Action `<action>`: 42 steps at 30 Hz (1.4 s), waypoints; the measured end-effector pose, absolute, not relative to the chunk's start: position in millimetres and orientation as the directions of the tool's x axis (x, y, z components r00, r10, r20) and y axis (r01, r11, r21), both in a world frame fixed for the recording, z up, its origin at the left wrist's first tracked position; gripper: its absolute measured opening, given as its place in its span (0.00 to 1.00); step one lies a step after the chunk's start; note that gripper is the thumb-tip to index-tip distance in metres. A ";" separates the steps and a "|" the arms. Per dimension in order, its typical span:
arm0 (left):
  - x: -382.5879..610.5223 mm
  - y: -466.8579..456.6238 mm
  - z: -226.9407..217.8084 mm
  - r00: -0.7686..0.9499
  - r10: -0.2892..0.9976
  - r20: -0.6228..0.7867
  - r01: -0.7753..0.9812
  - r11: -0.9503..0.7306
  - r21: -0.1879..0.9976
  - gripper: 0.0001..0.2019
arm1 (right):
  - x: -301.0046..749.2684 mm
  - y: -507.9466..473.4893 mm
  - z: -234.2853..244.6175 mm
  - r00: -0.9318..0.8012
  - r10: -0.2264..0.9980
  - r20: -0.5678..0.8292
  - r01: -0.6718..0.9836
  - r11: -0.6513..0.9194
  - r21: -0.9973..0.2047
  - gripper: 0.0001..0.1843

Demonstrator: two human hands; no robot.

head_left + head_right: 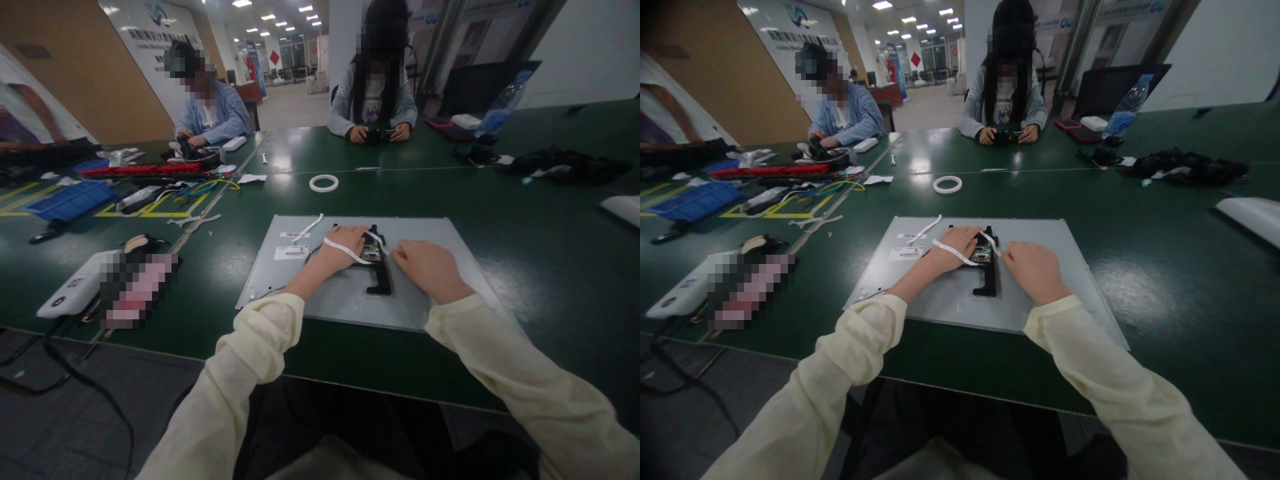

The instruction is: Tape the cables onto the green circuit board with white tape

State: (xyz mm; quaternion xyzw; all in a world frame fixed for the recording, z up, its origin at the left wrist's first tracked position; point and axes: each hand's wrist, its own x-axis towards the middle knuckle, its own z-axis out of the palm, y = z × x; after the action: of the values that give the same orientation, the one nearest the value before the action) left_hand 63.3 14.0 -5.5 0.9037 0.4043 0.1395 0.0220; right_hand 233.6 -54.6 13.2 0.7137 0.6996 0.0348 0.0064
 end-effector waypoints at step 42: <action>43.7 -53.4 17.8 0.556 0.813 0.176 0.628 -0.549 0.551 0.19 | 235.4 -86.9 8.5 -0.100 0.969 0.227 0.913 0.180 -0.366 0.19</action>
State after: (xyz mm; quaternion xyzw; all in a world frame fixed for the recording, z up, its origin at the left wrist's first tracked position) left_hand 43.7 -53.4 17.8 0.8545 0.4216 0.2107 0.2184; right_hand 235.4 -86.9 8.5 0.6371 0.7385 -0.0659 -0.2107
